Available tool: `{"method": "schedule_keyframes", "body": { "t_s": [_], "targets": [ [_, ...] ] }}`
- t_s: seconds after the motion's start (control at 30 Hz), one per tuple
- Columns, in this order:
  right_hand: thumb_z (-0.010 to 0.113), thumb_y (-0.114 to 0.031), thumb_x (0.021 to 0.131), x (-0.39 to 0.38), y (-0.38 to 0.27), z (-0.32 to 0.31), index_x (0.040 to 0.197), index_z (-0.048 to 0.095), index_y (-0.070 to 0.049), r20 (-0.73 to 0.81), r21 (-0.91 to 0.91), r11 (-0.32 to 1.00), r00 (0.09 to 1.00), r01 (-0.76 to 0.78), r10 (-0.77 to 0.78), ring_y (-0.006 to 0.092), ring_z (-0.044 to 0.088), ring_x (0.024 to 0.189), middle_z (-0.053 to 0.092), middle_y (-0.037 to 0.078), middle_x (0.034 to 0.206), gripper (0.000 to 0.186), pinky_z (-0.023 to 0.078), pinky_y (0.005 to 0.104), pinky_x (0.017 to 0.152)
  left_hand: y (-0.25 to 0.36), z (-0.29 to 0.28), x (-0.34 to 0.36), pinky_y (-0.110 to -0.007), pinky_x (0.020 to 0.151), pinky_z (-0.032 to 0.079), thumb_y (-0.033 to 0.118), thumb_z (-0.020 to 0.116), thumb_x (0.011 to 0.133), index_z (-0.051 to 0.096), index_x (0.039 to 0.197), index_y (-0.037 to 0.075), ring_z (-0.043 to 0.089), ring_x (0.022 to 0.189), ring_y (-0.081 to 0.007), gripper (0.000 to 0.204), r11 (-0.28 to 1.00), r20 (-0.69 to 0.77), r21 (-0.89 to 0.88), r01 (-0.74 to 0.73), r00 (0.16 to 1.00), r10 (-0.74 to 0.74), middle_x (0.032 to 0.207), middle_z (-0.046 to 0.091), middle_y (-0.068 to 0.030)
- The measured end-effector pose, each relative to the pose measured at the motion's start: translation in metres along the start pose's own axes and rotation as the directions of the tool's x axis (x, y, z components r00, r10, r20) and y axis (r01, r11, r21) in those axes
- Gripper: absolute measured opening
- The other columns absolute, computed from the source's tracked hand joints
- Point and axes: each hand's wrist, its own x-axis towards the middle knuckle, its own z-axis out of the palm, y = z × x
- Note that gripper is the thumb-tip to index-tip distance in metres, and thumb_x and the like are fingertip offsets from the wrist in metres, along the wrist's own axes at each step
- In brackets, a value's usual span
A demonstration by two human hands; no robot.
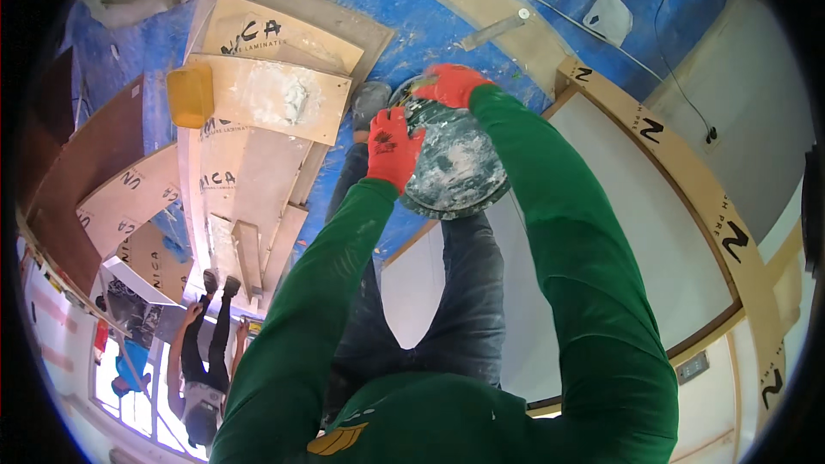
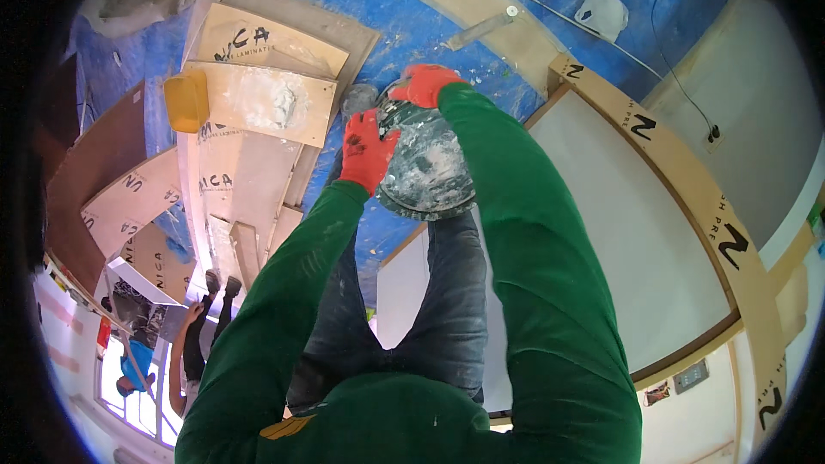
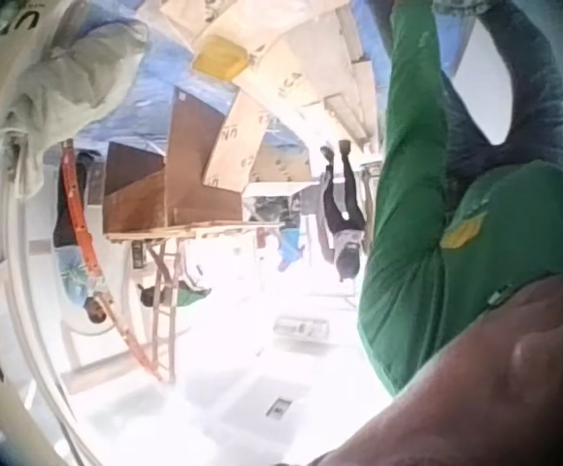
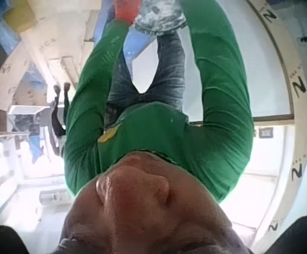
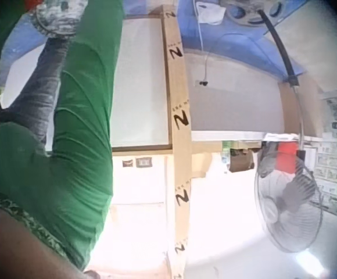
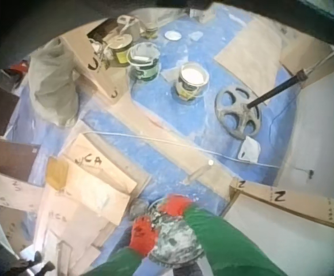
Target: The person opens a bucket lid, handles a roll of tape, and uses a putty knife to mix white paint inside a can.
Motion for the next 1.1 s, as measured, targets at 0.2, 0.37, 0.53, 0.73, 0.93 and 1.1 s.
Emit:
{"method": "schedule_keyframes", "body": {
  "t_s": [0.2,0.37,0.53,0.73,0.93,1.1],
  "targets": [
    [0.063,-0.078,0.080,0.016,-0.030,0.037,0.131,0.068,-0.011,0.165,-0.182,0.978,0.984,0.099,-0.068,0.0343,0.058,0.130,0.064,0.015,0.138,0.085,0.042,0.0452,0.112,-0.015,0.007,-0.023,-0.050,0.098,0.046,0.033,0.079,0.083,0.061,0.121,-0.001,0.057,0.113,-0.0440,0.054,0.962,-0.055,-0.170,0.213,0.973,-0.225,0.119,0.060,-0.0262],
    [0.067,-0.064,0.085,0.033,-0.025,0.040,0.122,0.073,-0.015,0.121,-0.248,0.959,0.986,0.139,-0.112,0.0365,0.066,0.116,0.072,0.016,0.122,0.062,0.051,0.0488,0.100,-0.019,0.009,-0.028,-0.049,0.096,0.047,0.037,0.082,0.080,0.063,0.119,0.001,0.058,0.110,-0.0433,0.057,0.934,-0.067,-0.224,0.279,0.951,-0.300,0.116,0.061,-0.0248],
    [0.072,-0.051,0.087,0.002,0.081,0.015,0.110,0.077,-0.011,0.002,0.451,0.892,1.000,-0.023,0.025,0.0375,0.070,0.102,0.073,0.019,0.112,0.046,0.054,0.0457,0.090,0.030,-0.001,0.023,-0.050,0.099,0.046,0.045,0.080,0.078,0.066,0.122,0.006,0.055,0.117,-0.0403,0.061,1.000,-0.093,-0.008,0.002,0.996,-0.002,0.121,0.061,-0.0197],
    [0.074,-0.046,0.088,-0.048,0.184,0.102,0.103,0.079,-0.010,-0.183,0.716,0.692,0.932,-0.091,0.313,0.0379,0.070,0.097,0.075,0.017,0.103,0.039,0.054,0.0416,0.084,0.069,0.012,0.048,-0.049,0.101,0.042,0.042,0.078,0.079,0.062,0.122,0.012,0.052,0.120,-0.0357,0.055,0.912,0.260,0.115,-0.393,0.898,0.355,0.121,0.058,-0.0124],
    [0.068,-0.059,0.086,-0.078,0.040,0.057,0.110,0.076,-0.010,-0.390,0.325,0.907,0.835,-0.268,0.387,0.0375,0.069,0.108,0.074,0.017,0.113,0.055,0.053,0.0462,0.093,0.059,0.004,0.012,-0.048,0.098,0.044,0.034,0.079,0.079,0.058,0.122,0.014,0.053,0.119,-0.0335,0.052,0.838,0.245,0.220,-0.500,0.860,0.449,0.120,0.056,-0.0108],
    [0.065,-0.062,0.087,-0.073,0.037,0.046,0.125,0.071,-0.015,-0.160,0.310,0.891,0.905,-0.332,0.393,0.0363,0.063,0.120,0.067,0.019,0.129,0.061,0.047,0.0436,0.105,0.073,-0.006,0.020,-0.049,0.100,0.043,0.032,0.081,0.078,0.057,0.122,0.010,0.052,0.122,-0.0370,0.055,0.878,0.439,0.195,-0.437,0.840,0.320,0.128,0.055,-0.0155]
  ]
}}
